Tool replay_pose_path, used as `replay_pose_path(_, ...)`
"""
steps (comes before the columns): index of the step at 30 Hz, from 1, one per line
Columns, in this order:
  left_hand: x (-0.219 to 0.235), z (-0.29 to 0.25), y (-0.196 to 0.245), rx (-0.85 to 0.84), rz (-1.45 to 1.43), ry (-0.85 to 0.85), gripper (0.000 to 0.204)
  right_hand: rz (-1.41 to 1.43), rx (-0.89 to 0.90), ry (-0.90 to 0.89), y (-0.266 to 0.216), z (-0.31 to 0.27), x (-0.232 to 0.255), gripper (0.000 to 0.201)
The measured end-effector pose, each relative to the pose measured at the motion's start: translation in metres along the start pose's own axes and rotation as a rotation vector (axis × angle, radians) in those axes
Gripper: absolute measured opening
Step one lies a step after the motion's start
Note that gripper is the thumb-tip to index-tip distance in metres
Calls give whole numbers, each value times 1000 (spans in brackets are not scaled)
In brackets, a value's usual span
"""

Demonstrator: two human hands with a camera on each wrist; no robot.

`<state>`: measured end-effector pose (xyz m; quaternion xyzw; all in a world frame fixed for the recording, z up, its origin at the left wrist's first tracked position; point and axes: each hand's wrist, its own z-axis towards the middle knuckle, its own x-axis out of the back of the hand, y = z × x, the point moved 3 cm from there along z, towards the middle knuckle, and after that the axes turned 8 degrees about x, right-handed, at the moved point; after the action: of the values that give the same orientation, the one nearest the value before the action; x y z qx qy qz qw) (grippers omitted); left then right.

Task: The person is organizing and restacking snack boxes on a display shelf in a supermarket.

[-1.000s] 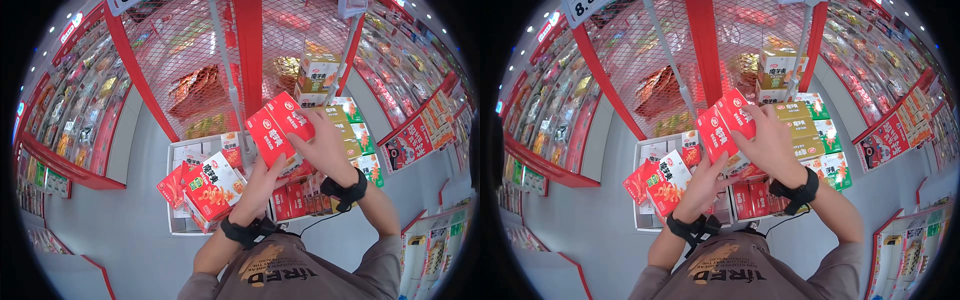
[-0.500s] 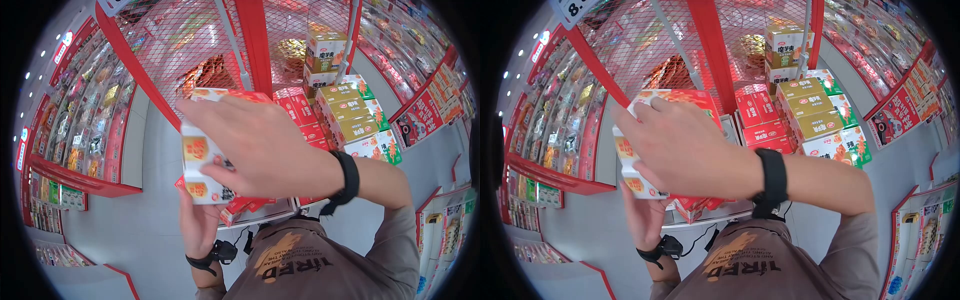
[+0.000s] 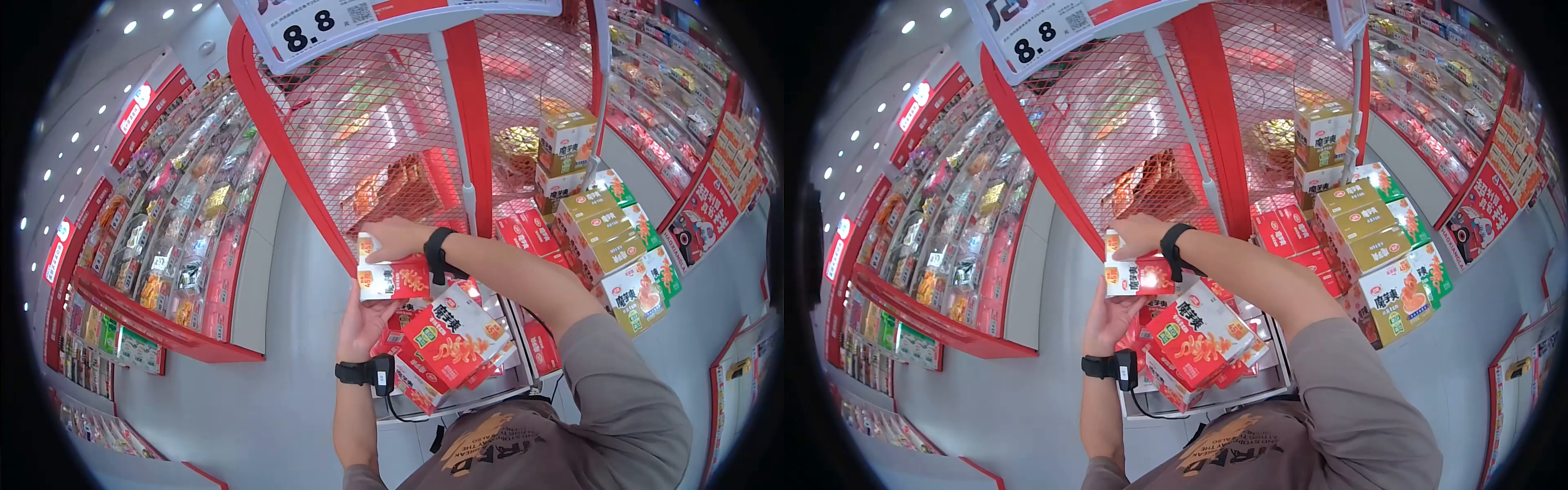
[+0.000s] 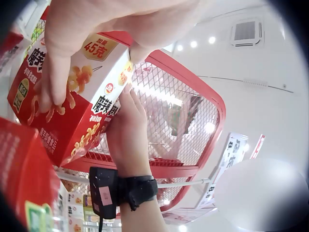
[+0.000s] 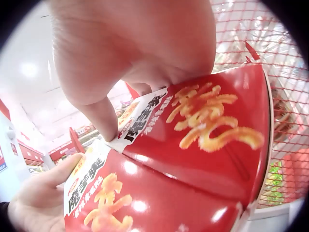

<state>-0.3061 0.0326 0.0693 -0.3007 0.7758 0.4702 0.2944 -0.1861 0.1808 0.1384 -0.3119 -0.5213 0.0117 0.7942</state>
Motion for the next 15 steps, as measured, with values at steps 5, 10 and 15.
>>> replay_pose_path(5,17,31,6,178,183,47,75,55,-267,-22,51,-17,-26,65)
replay_pose_path(10,30,58,14,241,658,135,75,-10,-329,44,69,-26,-47,61)
replay_pose_path(15,35,51,17,-45,1001,340,73,-88,-267,141,52,-57,-40,58)
